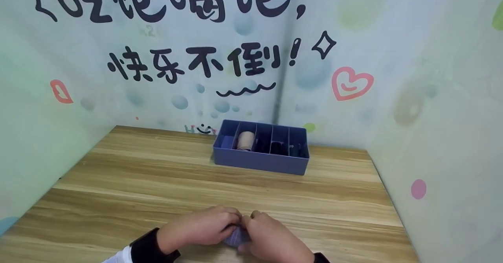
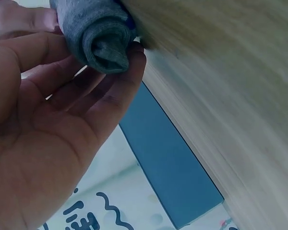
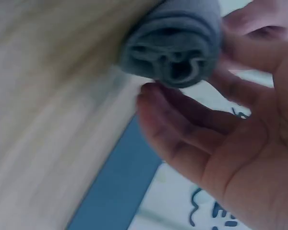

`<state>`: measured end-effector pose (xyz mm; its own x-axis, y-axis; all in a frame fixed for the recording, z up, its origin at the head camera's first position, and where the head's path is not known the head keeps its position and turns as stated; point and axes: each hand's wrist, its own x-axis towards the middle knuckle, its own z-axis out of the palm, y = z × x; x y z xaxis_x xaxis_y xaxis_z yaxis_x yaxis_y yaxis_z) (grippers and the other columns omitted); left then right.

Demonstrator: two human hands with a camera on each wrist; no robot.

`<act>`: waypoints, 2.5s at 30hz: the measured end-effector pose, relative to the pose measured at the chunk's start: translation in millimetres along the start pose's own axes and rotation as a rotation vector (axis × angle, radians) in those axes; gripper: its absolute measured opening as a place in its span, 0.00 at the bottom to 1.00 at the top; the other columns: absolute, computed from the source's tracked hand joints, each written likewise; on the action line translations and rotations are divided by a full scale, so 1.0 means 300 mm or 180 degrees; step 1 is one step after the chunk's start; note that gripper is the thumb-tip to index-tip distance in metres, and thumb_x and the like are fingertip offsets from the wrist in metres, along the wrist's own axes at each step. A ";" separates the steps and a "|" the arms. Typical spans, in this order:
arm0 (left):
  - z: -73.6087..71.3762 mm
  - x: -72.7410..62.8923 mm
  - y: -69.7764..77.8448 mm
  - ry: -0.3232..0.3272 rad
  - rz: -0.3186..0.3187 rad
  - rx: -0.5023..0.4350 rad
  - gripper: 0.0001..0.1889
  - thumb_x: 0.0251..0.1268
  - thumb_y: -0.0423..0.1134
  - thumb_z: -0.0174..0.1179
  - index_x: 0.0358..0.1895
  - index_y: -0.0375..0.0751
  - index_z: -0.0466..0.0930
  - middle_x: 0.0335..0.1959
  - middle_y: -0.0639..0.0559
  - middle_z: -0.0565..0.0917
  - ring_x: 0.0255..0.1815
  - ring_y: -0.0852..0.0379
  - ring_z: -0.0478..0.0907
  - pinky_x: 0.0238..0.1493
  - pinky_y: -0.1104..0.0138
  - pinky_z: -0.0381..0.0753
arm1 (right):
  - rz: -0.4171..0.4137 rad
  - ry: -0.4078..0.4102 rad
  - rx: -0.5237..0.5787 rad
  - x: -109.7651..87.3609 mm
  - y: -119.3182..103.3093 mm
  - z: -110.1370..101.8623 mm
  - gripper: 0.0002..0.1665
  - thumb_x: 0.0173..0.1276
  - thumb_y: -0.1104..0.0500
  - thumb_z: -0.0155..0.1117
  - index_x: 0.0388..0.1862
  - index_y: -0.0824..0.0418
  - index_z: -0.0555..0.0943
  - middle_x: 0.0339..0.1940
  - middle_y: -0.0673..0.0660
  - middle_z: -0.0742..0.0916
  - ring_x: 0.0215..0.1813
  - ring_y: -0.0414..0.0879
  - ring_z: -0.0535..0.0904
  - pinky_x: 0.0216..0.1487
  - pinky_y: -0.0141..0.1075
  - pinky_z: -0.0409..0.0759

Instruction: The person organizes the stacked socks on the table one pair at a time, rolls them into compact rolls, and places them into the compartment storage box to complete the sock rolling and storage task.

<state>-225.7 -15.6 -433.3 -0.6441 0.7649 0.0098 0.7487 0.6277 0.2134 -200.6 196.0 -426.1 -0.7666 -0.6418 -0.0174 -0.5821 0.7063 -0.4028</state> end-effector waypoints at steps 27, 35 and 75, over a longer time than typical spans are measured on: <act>-0.134 0.071 -0.017 0.1327 -0.1125 -0.4014 0.24 0.73 0.34 0.67 0.67 0.41 0.67 0.63 0.34 0.77 0.62 0.40 0.82 0.58 0.48 0.88 | 0.0720 0.1594 0.1445 0.026 -0.072 -0.036 0.21 0.68 0.55 0.78 0.54 0.60 0.83 0.50 0.55 0.91 0.48 0.45 0.86 0.46 0.34 0.86; -0.355 0.266 -0.303 0.2129 -0.1491 -0.2105 0.28 0.76 0.36 0.63 0.72 0.38 0.63 0.69 0.32 0.73 0.65 0.34 0.80 0.66 0.46 0.83 | 0.0230 0.1294 0.1592 0.018 -0.079 -0.017 0.21 0.74 0.56 0.72 0.63 0.59 0.82 0.65 0.61 0.83 0.55 0.47 0.86 0.53 0.36 0.87; -0.180 0.514 -0.504 0.0959 -0.2337 -0.0227 0.21 0.77 0.43 0.59 0.66 0.36 0.82 0.81 0.39 0.64 0.79 0.34 0.61 0.67 0.38 0.80 | 0.0142 0.0522 0.1391 0.026 -0.062 0.010 0.08 0.76 0.57 0.68 0.52 0.51 0.85 0.55 0.51 0.79 0.41 0.34 0.79 0.45 0.29 0.81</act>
<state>-446.6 -0.2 -411.3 -0.9913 0.0808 0.1042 0.1111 0.9375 0.3297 -194.9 177.0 -421.5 -0.8415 -0.5331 0.0873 -0.4060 0.5174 -0.7533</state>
